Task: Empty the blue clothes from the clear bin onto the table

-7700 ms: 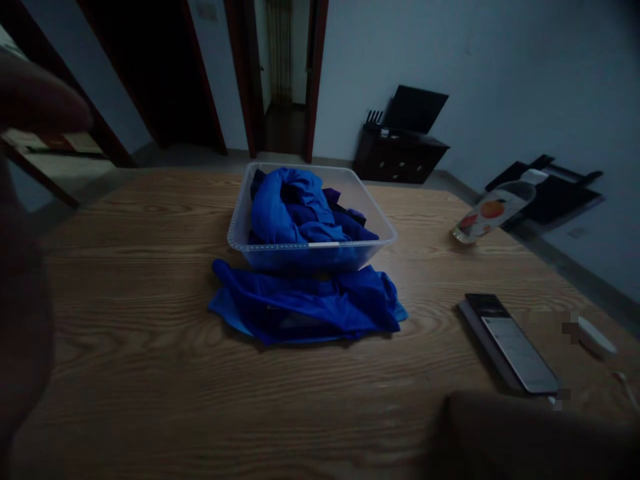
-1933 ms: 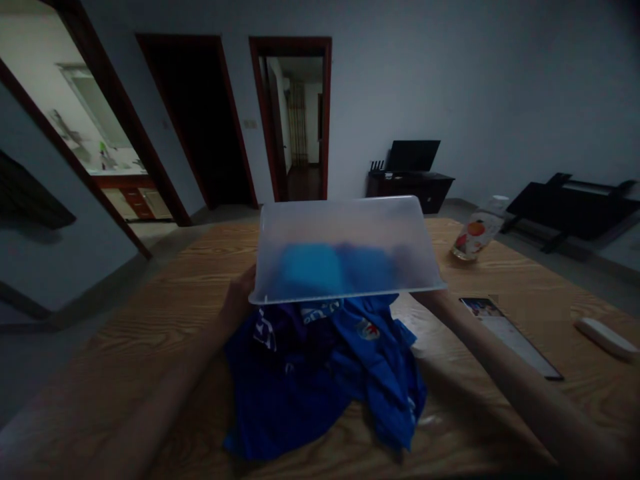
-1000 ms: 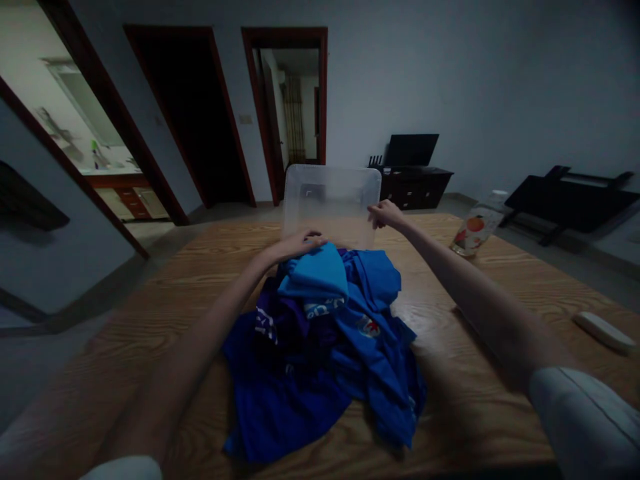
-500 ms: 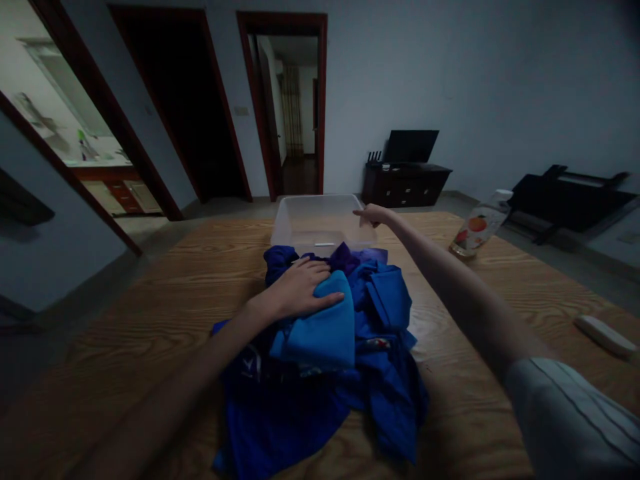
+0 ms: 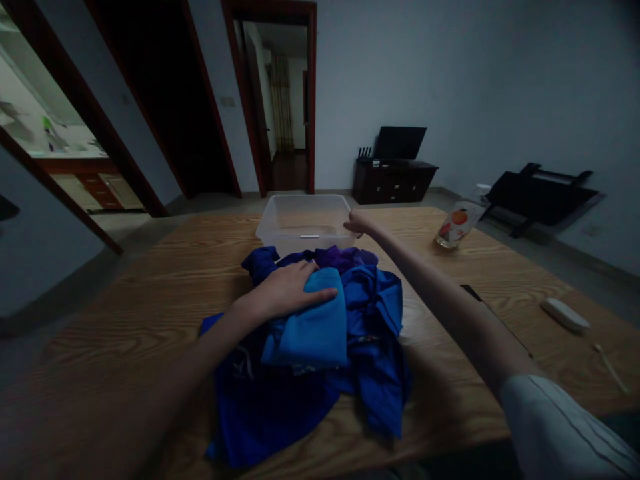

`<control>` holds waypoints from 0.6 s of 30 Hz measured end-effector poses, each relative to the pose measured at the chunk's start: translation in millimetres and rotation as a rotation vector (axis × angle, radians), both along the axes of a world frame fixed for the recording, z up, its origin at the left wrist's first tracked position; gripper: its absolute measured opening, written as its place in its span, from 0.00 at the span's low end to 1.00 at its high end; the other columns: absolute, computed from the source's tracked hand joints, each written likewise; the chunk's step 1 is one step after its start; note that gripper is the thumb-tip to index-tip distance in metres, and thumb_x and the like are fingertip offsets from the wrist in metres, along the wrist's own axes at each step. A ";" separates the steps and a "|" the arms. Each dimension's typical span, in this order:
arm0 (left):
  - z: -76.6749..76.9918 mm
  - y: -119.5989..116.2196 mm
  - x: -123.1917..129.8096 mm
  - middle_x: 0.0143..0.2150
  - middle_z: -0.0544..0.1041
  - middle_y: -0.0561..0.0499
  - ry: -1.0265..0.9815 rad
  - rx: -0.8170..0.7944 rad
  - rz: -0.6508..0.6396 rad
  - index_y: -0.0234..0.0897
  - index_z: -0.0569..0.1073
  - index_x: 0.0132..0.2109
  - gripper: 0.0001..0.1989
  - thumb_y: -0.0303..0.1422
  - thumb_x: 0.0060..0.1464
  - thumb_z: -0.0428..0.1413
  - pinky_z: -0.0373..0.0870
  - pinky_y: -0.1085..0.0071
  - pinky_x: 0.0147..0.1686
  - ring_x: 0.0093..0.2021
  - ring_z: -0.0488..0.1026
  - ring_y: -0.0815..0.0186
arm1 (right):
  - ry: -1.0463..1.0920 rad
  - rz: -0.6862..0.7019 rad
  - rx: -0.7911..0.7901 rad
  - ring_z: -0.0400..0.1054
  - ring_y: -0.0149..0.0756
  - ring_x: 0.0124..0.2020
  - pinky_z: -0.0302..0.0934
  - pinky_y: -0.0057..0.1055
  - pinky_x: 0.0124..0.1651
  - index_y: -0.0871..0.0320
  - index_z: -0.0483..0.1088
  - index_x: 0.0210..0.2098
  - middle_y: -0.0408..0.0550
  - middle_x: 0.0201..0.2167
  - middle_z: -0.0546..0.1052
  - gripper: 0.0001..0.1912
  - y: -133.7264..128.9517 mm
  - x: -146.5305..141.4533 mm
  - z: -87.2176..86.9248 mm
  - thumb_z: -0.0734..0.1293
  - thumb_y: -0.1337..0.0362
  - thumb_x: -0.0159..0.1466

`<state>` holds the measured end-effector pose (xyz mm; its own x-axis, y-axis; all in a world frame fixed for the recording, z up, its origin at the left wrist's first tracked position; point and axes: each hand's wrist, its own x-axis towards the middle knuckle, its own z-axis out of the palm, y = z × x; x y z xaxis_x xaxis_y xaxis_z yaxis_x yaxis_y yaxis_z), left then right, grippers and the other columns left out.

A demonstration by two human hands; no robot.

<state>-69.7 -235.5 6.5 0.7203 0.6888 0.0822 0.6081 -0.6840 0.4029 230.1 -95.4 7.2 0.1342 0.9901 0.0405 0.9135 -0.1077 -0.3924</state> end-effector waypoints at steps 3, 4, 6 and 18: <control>2.1 13.5 1.7 0.63 0.73 0.40 0.002 0.130 0.028 0.40 0.73 0.61 0.41 0.67 0.58 0.48 0.61 0.51 0.65 0.63 0.69 0.43 | -0.076 -0.041 0.197 0.61 0.64 0.65 0.57 0.53 0.66 0.77 0.62 0.63 0.78 0.63 0.64 0.29 -23.1 -12.7 -6.7 0.63 0.62 0.69; 0.4 20.2 1.3 0.65 0.72 0.40 0.011 0.129 0.037 0.41 0.72 0.62 0.40 0.67 0.59 0.47 0.60 0.51 0.66 0.64 0.69 0.44 | -0.101 -0.033 0.309 0.58 0.63 0.67 0.54 0.55 0.68 0.75 0.61 0.64 0.76 0.65 0.62 0.28 -32.5 -18.8 -6.5 0.61 0.60 0.71; -6.9 34.4 -0.9 0.67 0.70 0.40 0.045 0.069 0.064 0.41 0.71 0.64 0.40 0.66 0.61 0.44 0.60 0.52 0.66 0.65 0.68 0.44 | -0.123 0.055 0.499 0.58 0.60 0.66 0.52 0.55 0.68 0.69 0.63 0.62 0.71 0.64 0.62 0.25 -55.5 -33.8 -1.9 0.60 0.59 0.72; -41.4 49.1 -22.3 0.69 0.68 0.40 0.082 0.078 0.009 0.40 0.71 0.64 0.25 0.44 0.70 0.40 0.66 0.53 0.64 0.68 0.66 0.49 | 0.096 0.904 0.094 0.71 0.43 0.56 0.59 0.42 0.65 0.59 0.72 0.57 0.57 0.56 0.76 0.24 -144.6 -98.8 -5.3 0.55 0.50 0.78</control>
